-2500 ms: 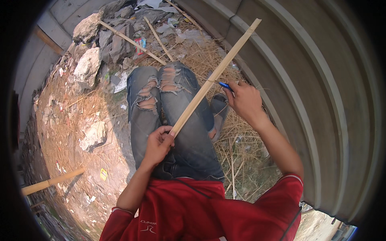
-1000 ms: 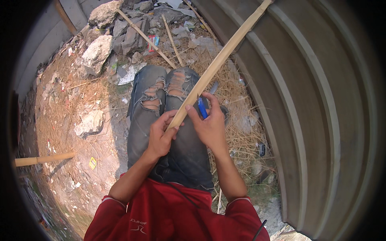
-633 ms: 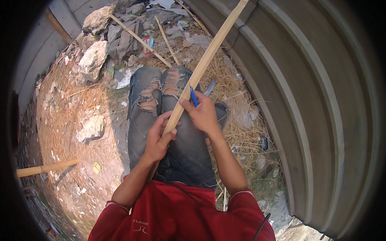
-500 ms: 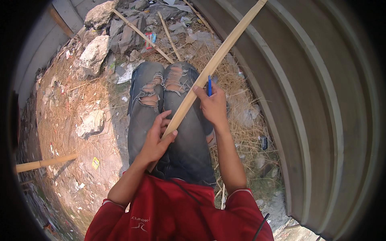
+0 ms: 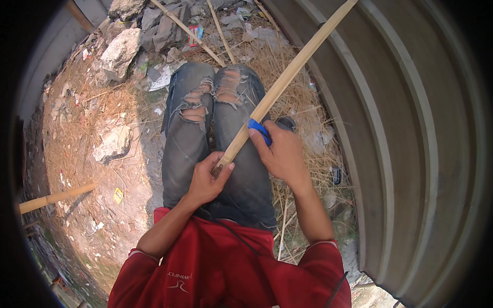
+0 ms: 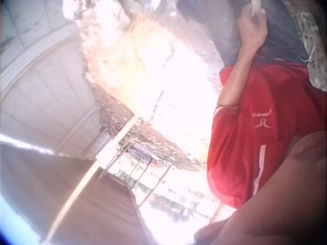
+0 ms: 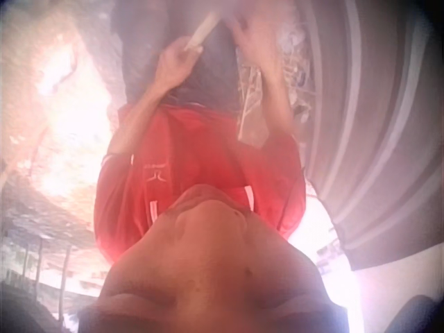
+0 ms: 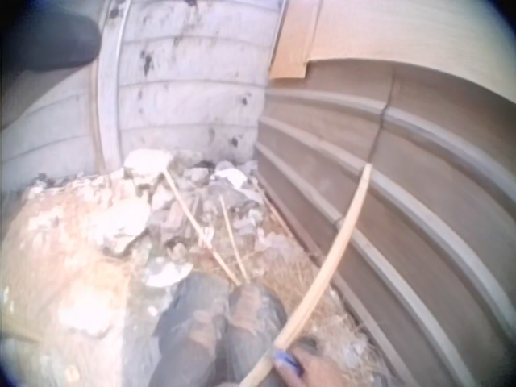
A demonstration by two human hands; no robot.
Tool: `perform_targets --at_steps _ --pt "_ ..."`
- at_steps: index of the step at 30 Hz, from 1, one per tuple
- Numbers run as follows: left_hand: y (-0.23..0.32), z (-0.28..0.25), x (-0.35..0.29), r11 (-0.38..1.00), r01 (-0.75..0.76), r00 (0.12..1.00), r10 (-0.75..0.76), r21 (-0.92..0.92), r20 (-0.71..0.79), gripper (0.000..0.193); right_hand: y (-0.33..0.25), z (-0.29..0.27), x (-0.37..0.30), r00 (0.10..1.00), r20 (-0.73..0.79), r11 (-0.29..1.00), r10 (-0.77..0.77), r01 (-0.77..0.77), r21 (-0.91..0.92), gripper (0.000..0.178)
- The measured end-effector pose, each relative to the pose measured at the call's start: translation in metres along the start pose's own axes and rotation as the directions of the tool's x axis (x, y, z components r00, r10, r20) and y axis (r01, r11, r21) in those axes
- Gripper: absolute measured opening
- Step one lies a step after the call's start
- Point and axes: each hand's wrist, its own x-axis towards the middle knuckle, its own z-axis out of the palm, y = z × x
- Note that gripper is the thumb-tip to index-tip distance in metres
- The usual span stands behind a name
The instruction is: The person sits on the ground and uses a blue utility knife to shave thin strips from a long bamboo stick. They hold the stick with their left hand and repeatedly scrape the blade along its length to remove the outer layer.
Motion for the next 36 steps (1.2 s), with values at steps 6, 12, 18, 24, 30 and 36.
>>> perform_targets --at_steps 6,12,18,24,30,36 --pt "-0.011 0.009 0.002 0.995 -0.097 0.994 0.097 0.011 -0.053 0.021 -0.009 0.014 -0.049 0.968 0.249 0.986 0.000 0.042 -0.164 0.043" --pt "-0.008 0.003 -0.021 1.000 0.021 0.999 -0.021 0.013 0.025 0.021 0.025 0.004 -0.007 0.984 -0.100 0.971 0.148 -0.164 -0.173 0.049" --pt "-0.025 -0.004 -0.041 0.974 0.123 0.987 -0.100 -0.190 0.128 0.022 0.032 -0.018 -0.005 0.997 -0.010 0.996 0.081 -0.081 -0.027 0.054" --pt "-0.027 -0.028 -0.023 0.735 0.444 0.856 -0.181 -0.512 0.484 0.026 0.010 0.000 -0.033 0.983 0.181 0.987 0.024 0.005 -0.158 0.054" --pt "-0.024 -0.036 -0.020 0.860 0.384 0.874 -0.219 -0.337 0.435 0.032 -0.004 0.040 -0.049 0.981 0.169 0.969 -0.094 0.129 -0.210 0.056" --pt "-0.019 -0.038 -0.015 0.929 0.310 0.899 -0.218 -0.201 0.379 0.034 -0.005 0.033 -0.038 0.982 0.161 0.953 -0.096 0.137 -0.270 0.059"
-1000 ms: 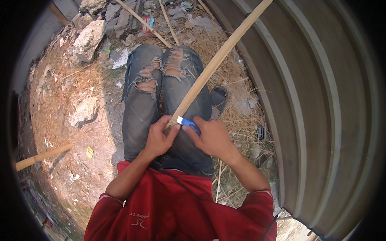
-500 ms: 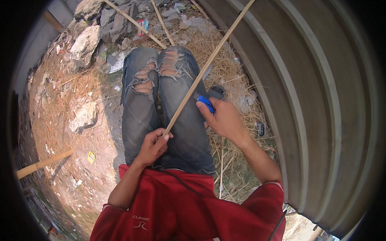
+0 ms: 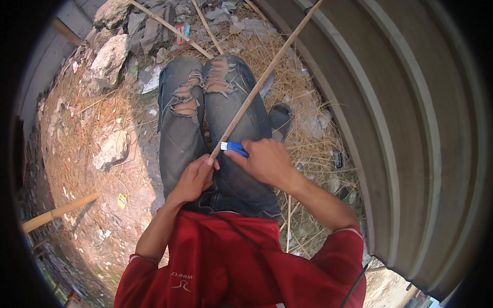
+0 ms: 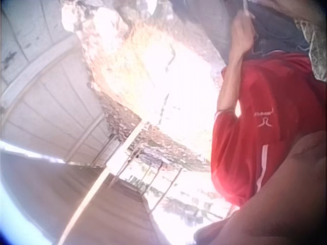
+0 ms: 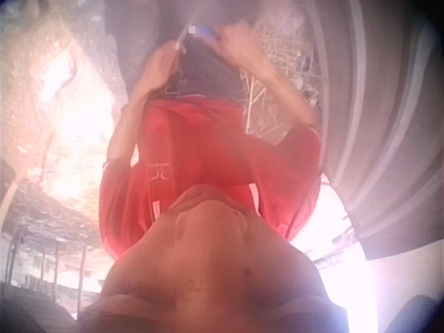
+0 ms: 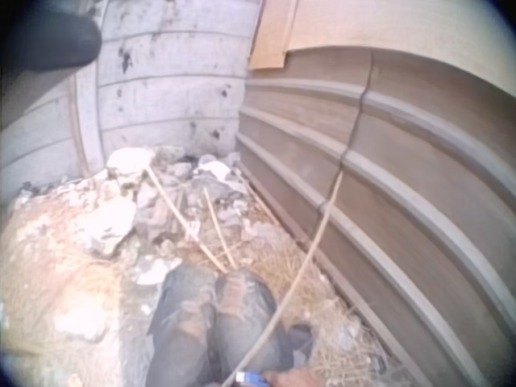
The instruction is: The person sits on the ground and uses a blue utility knife to shave thin strips from a long bamboo stick. They hold the stick with their left hand and repeatedly scrape the blade along its length to remove the outer layer.
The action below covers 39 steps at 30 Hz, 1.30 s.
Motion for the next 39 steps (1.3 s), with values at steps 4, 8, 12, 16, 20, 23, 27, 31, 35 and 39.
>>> perform_targets --at_steps 4,8,12,16,20,23,27,31,35,39 --pt "-0.001 -0.002 -0.001 0.999 -0.001 1.000 0.000 0.045 0.018 0.034 -0.013 -0.006 -0.005 0.992 0.126 0.999 0.029 -0.031 0.010 0.058" --pt "-0.005 0.001 -0.004 0.985 -0.045 0.998 0.051 0.164 -0.027 0.033 0.005 -0.009 0.019 0.992 -0.003 0.990 0.129 -0.128 0.061 0.061" --pt "0.001 0.004 -0.008 0.976 -0.051 0.997 0.063 0.209 -0.054 0.033 0.011 -0.027 0.031 0.976 0.089 0.974 0.198 -0.206 0.096 0.063" --pt "-0.002 0.004 0.002 0.965 -0.140 0.986 0.156 0.222 -0.052 0.033 -0.016 -0.008 0.006 0.965 0.256 0.998 0.046 -0.053 0.020 0.060" --pt "-0.003 0.008 0.004 0.988 -0.109 0.992 0.116 0.114 -0.056 0.032 -0.008 -0.011 0.017 0.979 0.205 1.000 0.000 -0.005 0.028 0.057" --pt "-0.005 0.005 0.000 0.985 -0.091 0.993 0.100 0.144 -0.057 0.031 0.024 -0.004 0.030 0.995 -0.034 0.995 0.093 -0.094 -0.015 0.063" --pt "-0.016 0.002 -0.022 0.980 -0.089 0.993 0.102 0.178 -0.066 0.030 0.101 -0.058 0.056 0.928 -0.079 0.928 0.365 -0.355 0.111 0.068" --pt "-0.017 0.002 -0.024 0.988 -0.029 0.995 0.043 0.154 -0.090 0.035 0.047 -0.050 0.032 0.977 0.027 0.952 0.212 -0.212 0.220 0.066" --pt "-0.011 0.003 -0.025 0.983 -0.024 0.994 0.043 0.181 -0.103 0.035 0.033 -0.043 0.037 0.973 -0.072 0.881 0.221 -0.167 0.442 0.057" --pt "-0.014 -0.002 -0.024 0.976 -0.057 0.996 0.070 0.209 -0.054 0.031 0.054 -0.029 0.054 0.935 -0.077 0.739 0.346 -0.220 0.637 0.053"
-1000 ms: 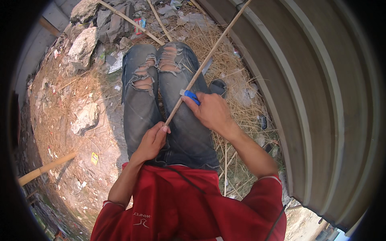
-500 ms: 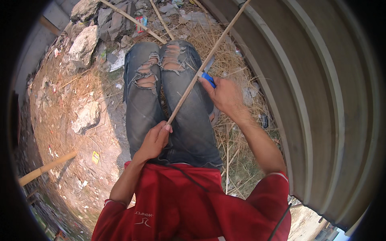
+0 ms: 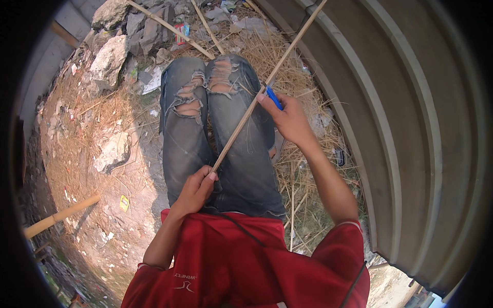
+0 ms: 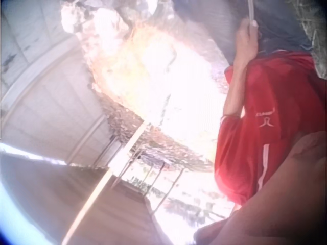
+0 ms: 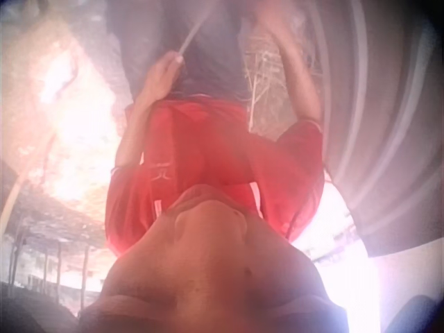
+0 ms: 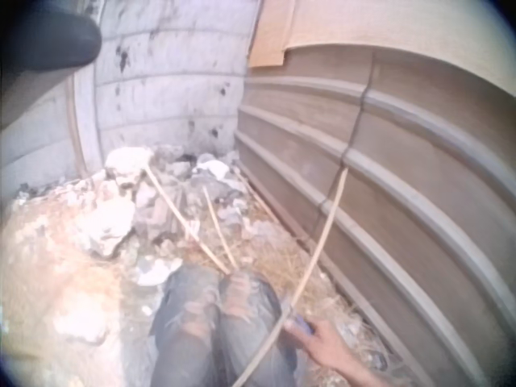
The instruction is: The person sits on the ground and uses a blue utility knife to shave thin strips from a long bamboo stick. They hold the stick with their left hand and repeatedly scrape the blade along its length to remove the outer layer.
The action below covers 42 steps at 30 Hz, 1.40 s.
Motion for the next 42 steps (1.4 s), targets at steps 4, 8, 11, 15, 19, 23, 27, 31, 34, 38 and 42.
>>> perform_targets --at_steps 4,8,11,15,19,23,27,31,34,38,42 --pt "0.019 0.006 0.001 0.959 -0.053 0.996 0.071 0.278 -0.056 0.025 -0.014 0.002 0.000 0.996 0.068 0.992 0.063 -0.055 -0.115 0.044" --pt "0.039 0.014 0.011 0.802 -0.027 0.987 0.114 0.597 -0.109 0.036 -0.008 0.001 0.000 0.996 0.084 0.994 0.042 -0.033 -0.101 0.040" --pt "0.050 0.030 0.027 0.765 -0.029 0.962 0.196 0.643 -0.190 0.040 0.005 0.006 0.000 0.996 0.084 1.000 0.017 -0.016 -0.008 0.039" --pt "0.068 0.035 0.041 0.782 0.096 0.970 0.064 0.616 -0.234 0.038 0.019 0.014 -0.007 0.998 0.055 0.999 -0.033 0.032 0.026 0.037" --pt "0.046 0.015 0.040 0.855 0.064 0.990 0.010 0.515 -0.141 0.039 0.013 -0.006 -0.020 0.971 0.239 0.932 -0.006 -0.081 0.353 0.033" --pt "0.036 0.000 0.035 0.937 -0.046 0.996 0.069 0.347 -0.055 0.044 0.029 -0.041 -0.025 0.999 -0.035 0.781 0.013 0.011 0.624 0.029" --pt "0.032 -0.004 0.035 0.962 -0.072 0.997 0.078 0.263 -0.013 0.047 0.037 -0.066 -0.022 0.945 -0.316 0.908 0.084 0.058 0.415 0.035" --pt "0.031 -0.005 0.041 0.979 -0.002 0.999 -0.007 0.205 0.044 0.047 0.029 -0.032 -0.051 0.997 -0.042 0.998 -0.069 0.069 -0.002 0.051" --pt "0.030 -0.005 0.041 0.982 -0.018 0.999 0.012 0.189 0.036 0.047 -0.002 0.006 -0.063 0.971 0.214 0.924 -0.107 0.177 -0.339 0.053" --pt "0.034 -0.004 0.040 0.979 -0.033 0.999 0.029 0.201 0.026 0.047 -0.021 0.034 -0.070 0.936 0.331 0.843 -0.123 0.274 -0.462 0.054" --pt "0.032 0.001 0.041 0.959 -0.069 0.997 0.078 0.275 -0.024 0.047 -0.013 0.036 -0.061 0.941 0.292 0.777 -0.171 0.311 -0.548 0.057"
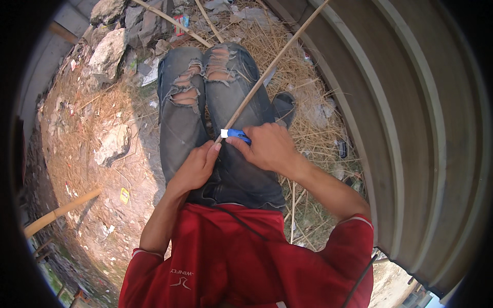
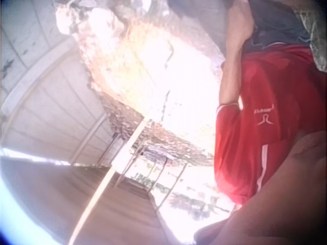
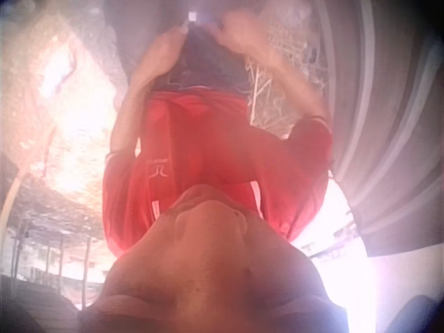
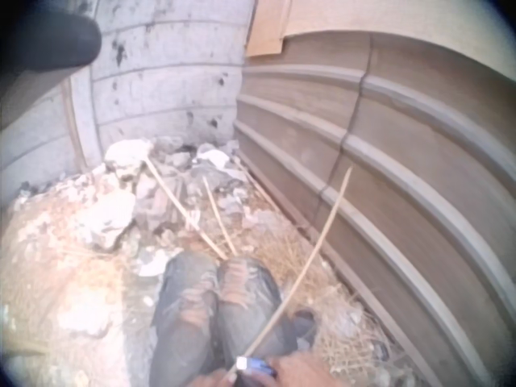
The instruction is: The person sits on the ground and uses a blue utility knife to shave thin strips from a long bamboo stick. They hold the stick with their left hand and repeatedly scrape the blade along its length to remove the outer layer.
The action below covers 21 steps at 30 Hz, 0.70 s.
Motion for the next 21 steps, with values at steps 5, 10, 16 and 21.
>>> perform_targets --at_steps 5,10,16,21 --pt "0.006 -0.001 -0.004 0.997 0.042 0.999 -0.043 0.066 0.012 0.047 0.035 -0.038 0.037 0.979 -0.027 0.973 0.202 -0.198 0.117 0.062" --pt "0.002 0.007 -0.004 0.997 0.023 1.000 -0.022 0.070 -0.022 0.046 0.008 -0.009 0.013 0.997 0.029 0.994 -0.078 0.080 -0.068 0.066" --pt "0.007 0.001 -0.011 0.996 0.079 0.997 -0.078 0.052 -0.018 0.039 0.052 -0.063 0.059 0.977 0.032 0.976 0.213 -0.214 0.034 0.065" --pt "0.003 0.001 -0.014 0.997 0.061 0.998 -0.061 0.040 -0.015 0.040 0.029 -0.027 0.027 0.995 0.030 0.992 -0.091 0.093 -0.079 0.069"
